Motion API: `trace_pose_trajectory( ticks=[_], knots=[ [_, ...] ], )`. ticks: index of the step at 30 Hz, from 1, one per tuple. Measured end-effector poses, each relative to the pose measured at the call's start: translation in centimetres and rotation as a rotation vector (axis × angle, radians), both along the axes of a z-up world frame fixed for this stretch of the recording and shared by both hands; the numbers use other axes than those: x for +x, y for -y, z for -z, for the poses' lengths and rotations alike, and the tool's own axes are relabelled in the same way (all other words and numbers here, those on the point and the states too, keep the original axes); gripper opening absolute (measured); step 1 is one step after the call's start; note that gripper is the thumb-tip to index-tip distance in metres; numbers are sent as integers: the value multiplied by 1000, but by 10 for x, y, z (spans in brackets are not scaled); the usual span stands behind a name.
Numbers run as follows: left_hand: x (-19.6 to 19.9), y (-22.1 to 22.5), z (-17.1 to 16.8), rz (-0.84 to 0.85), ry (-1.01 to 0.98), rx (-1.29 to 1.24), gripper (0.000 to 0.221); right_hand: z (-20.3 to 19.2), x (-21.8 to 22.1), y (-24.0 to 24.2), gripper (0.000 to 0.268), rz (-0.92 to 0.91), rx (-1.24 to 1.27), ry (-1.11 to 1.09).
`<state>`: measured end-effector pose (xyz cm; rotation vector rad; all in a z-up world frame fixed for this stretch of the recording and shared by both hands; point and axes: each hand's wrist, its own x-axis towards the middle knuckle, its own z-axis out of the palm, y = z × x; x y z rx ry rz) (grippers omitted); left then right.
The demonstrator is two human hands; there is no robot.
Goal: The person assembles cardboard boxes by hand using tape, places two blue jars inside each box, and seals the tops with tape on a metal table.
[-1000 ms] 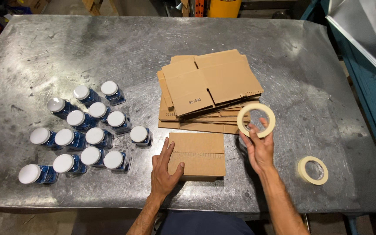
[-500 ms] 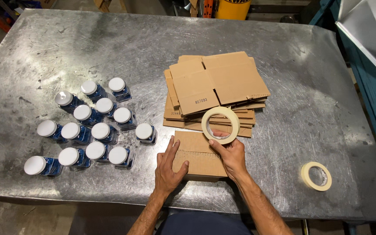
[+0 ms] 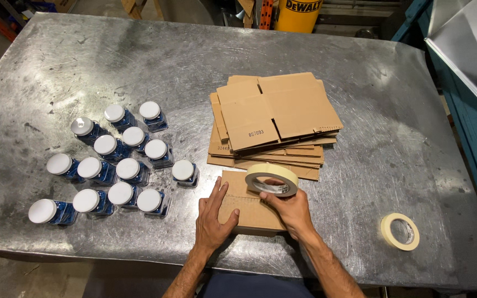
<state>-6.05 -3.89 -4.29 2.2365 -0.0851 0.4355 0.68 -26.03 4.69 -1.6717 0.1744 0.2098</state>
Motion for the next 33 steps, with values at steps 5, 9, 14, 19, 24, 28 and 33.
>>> trace_pose_trajectory(
  ticks=[5, 9, 14, 19, 24, 28, 33],
  knots=[
    [1, 1, -1, 14, 9, 6, 76, 38, 2, 13, 25, -121, -57, 25],
    [0, 0, -5, 6, -32, -5, 75, 47, 9, 16, 50, -210, -85, -1],
    [-2, 0, -9, -8, -73, -11, 74, 29, 17, 21, 48, -318, -112, 23],
    [-3, -1, -14, 3, -60, 0, 74, 48, 19, 33, 65, -356, -287, 210],
    [-3, -5, -33, -2, -206, -34, 73, 50, 15, 33, 34, -388, -369, 311],
    [3, -16, -51, -76, -147, -144, 49, 63, 15, 36, 34, -440, -382, 426],
    [26, -12, -79, -172, -168, -285, 24, 38, 7, 24, 32, -292, -332, 402]
  ],
)
